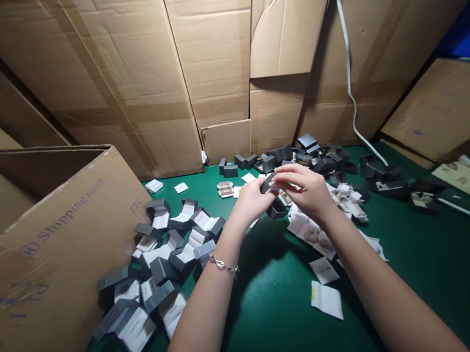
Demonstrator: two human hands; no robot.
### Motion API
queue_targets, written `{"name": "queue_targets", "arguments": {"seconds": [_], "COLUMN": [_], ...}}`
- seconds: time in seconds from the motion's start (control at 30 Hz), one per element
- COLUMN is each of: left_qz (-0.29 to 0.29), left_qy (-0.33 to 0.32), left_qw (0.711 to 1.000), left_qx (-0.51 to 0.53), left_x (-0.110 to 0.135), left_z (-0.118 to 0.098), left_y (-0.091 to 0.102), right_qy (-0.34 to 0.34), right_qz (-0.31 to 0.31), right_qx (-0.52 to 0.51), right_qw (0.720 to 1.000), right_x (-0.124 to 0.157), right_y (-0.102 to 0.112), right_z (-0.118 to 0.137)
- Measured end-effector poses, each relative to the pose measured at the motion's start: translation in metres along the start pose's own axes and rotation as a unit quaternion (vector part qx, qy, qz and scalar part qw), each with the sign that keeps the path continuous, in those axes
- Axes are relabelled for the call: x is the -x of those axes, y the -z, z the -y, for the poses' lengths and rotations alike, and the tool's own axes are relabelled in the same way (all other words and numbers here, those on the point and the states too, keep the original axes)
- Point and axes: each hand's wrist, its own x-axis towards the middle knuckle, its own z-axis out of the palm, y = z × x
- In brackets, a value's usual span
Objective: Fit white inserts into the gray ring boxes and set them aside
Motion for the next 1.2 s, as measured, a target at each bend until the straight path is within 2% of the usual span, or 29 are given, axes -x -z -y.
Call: {"name": "queue_targets", "arguments": {"seconds": [0.2, 0.53, 0.67, 0.9, 1.03, 1.2], "left_qz": [-0.040, -0.082, -0.094, -0.112, -0.095, -0.098], "left_qy": [0.015, 0.041, 0.029, -0.006, -0.014, -0.018], "left_qw": [0.998, 0.994, 0.993, 0.986, 0.976, 0.968], "left_qx": [-0.052, -0.060, -0.066, -0.125, -0.197, -0.230], "left_x": [0.001, 0.001, 0.000, 0.004, 0.008, 0.010], "left_z": [-0.004, -0.005, -0.005, -0.010, -0.016, -0.021], "left_y": [-0.003, -0.007, -0.011, -0.011, -0.006, -0.003], "right_qy": [-0.001, -0.034, -0.073, -0.184, -0.215, -0.251], "right_qz": [0.005, 0.007, 0.013, 0.006, 0.025, 0.010], "right_qx": [0.012, 0.000, -0.010, -0.075, -0.097, -0.139], "right_qw": [1.000, 0.999, 0.997, 0.980, 0.971, 0.958], "right_x": [0.001, -0.001, -0.003, -0.005, -0.007, -0.008], "right_y": [-0.002, -0.002, 0.002, 0.006, 0.008, 0.007], "right_z": [0.000, 0.005, 0.007, 0.013, 0.014, 0.017]}}
